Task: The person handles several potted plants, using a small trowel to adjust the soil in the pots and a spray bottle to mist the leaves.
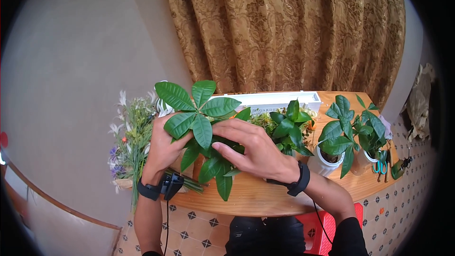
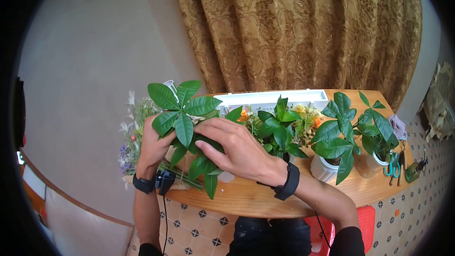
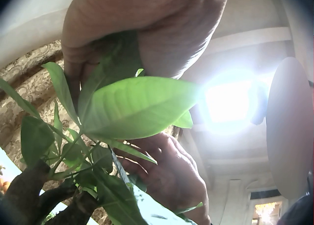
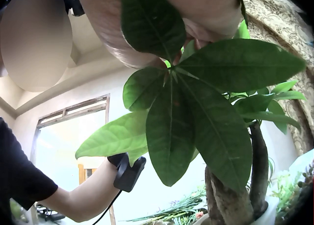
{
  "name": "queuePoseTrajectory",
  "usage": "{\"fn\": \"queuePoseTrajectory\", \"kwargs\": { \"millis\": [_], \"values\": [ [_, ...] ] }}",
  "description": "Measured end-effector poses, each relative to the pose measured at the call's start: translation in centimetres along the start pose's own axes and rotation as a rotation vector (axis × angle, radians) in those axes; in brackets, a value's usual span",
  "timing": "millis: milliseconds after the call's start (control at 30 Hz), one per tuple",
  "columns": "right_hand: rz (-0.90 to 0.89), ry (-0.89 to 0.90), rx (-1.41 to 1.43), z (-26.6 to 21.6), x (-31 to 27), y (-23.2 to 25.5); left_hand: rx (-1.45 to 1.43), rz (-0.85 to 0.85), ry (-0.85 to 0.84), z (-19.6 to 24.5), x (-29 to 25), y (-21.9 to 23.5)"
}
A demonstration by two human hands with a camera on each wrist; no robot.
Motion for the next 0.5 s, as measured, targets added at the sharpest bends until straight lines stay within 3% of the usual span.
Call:
{"fn": "queuePoseTrajectory", "kwargs": {
  "millis": [500],
  "values": [
    [-0.005,0.055,0.004,-0.2,0.1,0.1,0.081,0.046,-0.005,1.2,0.4,-0.9]
  ]
}}
Point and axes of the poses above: each hand's wrist, its own x-axis towards the middle knuckle, its own y-axis out of the back of the hand, z = x × y, the point moved 1 cm from there along x, towards the middle knuckle, and after that the axes turned 6 degrees about y, right-handed, at the moved point
